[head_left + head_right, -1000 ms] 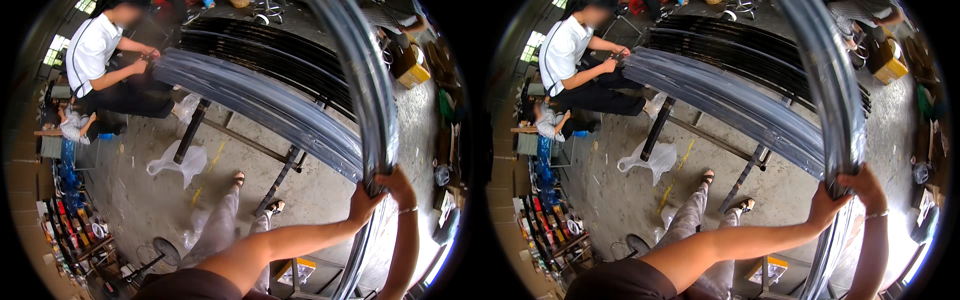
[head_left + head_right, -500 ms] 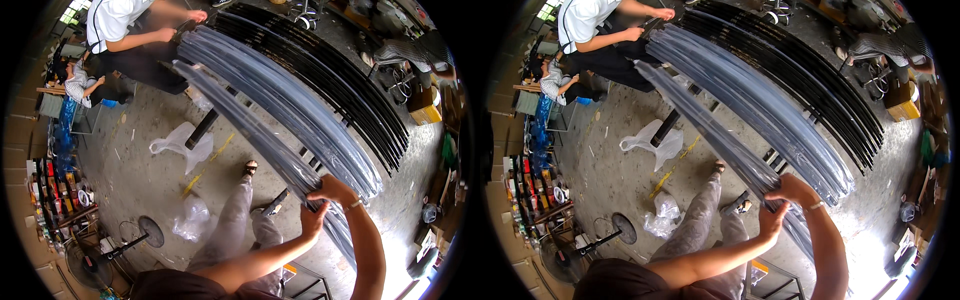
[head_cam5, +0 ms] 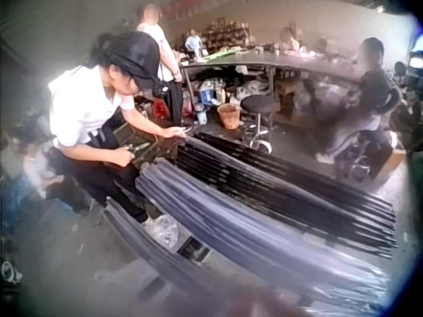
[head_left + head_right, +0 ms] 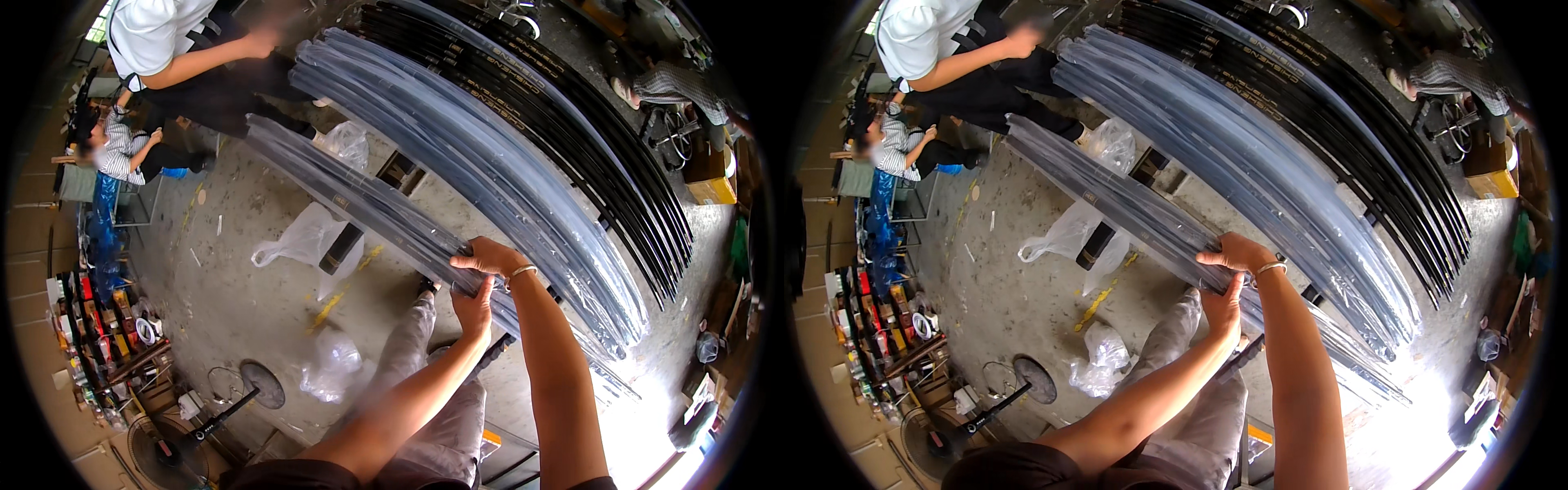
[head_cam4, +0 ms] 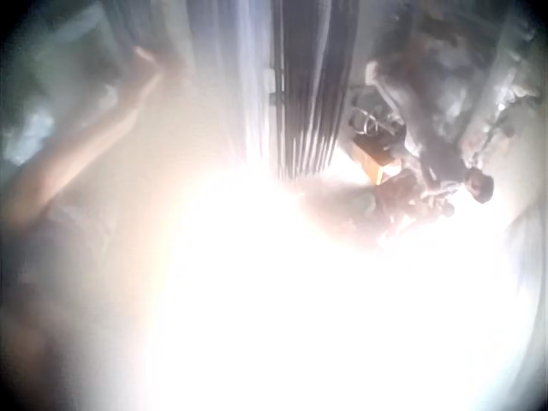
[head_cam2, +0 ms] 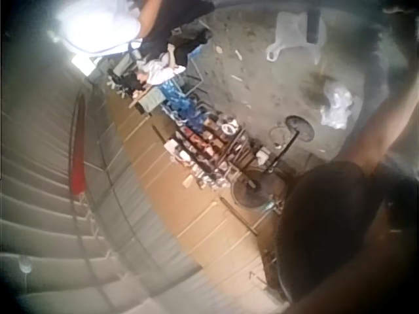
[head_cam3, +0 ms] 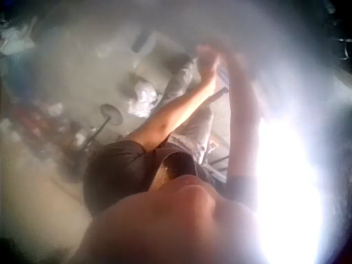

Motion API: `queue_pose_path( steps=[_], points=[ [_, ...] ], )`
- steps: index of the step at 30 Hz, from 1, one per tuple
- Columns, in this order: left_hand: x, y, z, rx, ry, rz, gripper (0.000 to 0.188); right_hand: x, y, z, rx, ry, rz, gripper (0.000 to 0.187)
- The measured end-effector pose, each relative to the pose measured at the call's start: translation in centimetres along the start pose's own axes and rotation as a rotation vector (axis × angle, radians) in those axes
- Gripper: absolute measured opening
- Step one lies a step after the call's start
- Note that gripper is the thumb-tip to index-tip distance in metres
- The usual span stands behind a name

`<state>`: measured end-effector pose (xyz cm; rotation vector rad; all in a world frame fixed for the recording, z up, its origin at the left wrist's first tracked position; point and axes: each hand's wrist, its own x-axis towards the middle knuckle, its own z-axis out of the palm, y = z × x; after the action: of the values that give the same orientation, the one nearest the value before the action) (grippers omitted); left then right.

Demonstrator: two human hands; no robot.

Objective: The person unpacks long metal rods from a plastic bag and places them onto a metal rack. They handle the rods one by one, removing them from the packaging and arranging them alongside other rods already on the rack.

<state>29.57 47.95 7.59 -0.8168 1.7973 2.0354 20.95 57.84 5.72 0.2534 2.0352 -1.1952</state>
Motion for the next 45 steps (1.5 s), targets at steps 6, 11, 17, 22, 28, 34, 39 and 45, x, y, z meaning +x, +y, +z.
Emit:
queue_pose_path(
  steps=[6, 11, 17, 22, 28, 34, 39, 45],
  points=[
    [3.7, -1.1, -0.7, -0.051, -0.057, -0.077, 0.056, 2.5, 0.5, 0.0, 0.078, 0.041, -0.021, 0.081],
    [4.7, -2.4, -1.1, -0.020, -0.126, -0.067, 0.059, 3.7, 2.1, 1.0, 0.274, 0.325, -0.062, 0.086],
    [4.1, -1.0, -3.0, 0.068, -0.206, -0.478, 0.077, 1.0, -0.2, 0.7, -0.023, 0.466, -0.006, 0.078],
    [4.5, -1.5, -5.9, 0.202, -0.259, -0.330, 0.072, -2.2, -1.4, -1.0, -0.128, 0.531, -0.090, 0.055],
    [2.9, 3.7, -6.4, 0.404, -0.363, -0.043, 0.048, -4.1, 1.2, -8.4, -0.209, 1.104, -0.148, 0.038],
    [8.3, 5.9, 4.1, -0.125, -0.401, -0.277, 0.051, -1.3, 3.5, -13.2, -0.305, 0.962, 0.056, 0.062],
    [12.0, 5.9, 8.7, -0.166, -0.318, -0.443, 0.052, 0.3, 3.3, -15.2, -0.195, 0.667, 0.201, 0.085],
    [16.3, 2.4, 8.8, -0.442, -0.440, -0.568, 0.040, 2.1, 4.0, -15.9, -0.156, 0.513, 0.153, 0.111]
  ],
)
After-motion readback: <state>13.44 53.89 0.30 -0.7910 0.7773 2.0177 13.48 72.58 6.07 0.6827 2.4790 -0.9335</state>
